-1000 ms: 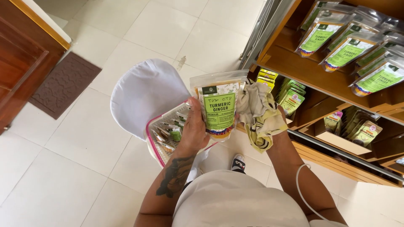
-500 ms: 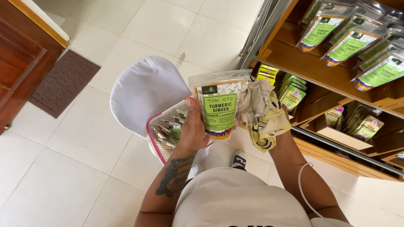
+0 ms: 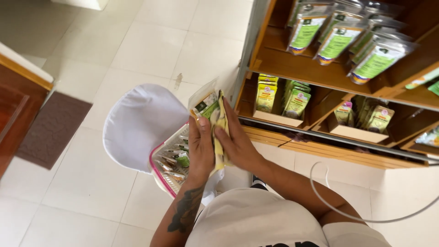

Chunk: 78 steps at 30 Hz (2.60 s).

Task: Wiping and organizing product pouches on a wooden grocery shelf.

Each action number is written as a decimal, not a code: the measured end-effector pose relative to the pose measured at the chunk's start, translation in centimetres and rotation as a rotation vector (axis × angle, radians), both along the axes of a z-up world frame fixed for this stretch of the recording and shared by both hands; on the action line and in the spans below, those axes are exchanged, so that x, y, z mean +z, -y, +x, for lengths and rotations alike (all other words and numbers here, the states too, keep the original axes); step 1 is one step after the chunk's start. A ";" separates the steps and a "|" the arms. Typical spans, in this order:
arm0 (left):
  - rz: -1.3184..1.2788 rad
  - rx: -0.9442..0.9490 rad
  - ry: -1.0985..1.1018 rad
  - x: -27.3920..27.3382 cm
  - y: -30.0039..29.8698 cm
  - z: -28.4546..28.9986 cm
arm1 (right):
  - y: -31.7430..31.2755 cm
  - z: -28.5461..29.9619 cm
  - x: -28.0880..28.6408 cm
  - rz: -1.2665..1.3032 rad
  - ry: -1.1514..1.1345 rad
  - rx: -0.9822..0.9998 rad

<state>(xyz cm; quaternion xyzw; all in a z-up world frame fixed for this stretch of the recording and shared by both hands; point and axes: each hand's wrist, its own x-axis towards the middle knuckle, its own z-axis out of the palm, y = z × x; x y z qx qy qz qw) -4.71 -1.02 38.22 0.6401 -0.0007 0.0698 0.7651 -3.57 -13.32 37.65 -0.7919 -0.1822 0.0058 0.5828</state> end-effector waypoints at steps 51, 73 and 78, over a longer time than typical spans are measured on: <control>0.140 -0.442 0.096 -12.1 33.4 23.0 | 31.9 10.4 -3.9 0.154 -0.412 -0.757; 0.084 -0.427 -0.047 -12.9 34.8 23.8 | 33.5 12.7 -3.8 0.128 -0.477 -0.662; 0.105 -0.301 0.009 -10.4 33.8 21.8 | 32.4 11.6 -2.8 0.158 -0.474 -0.703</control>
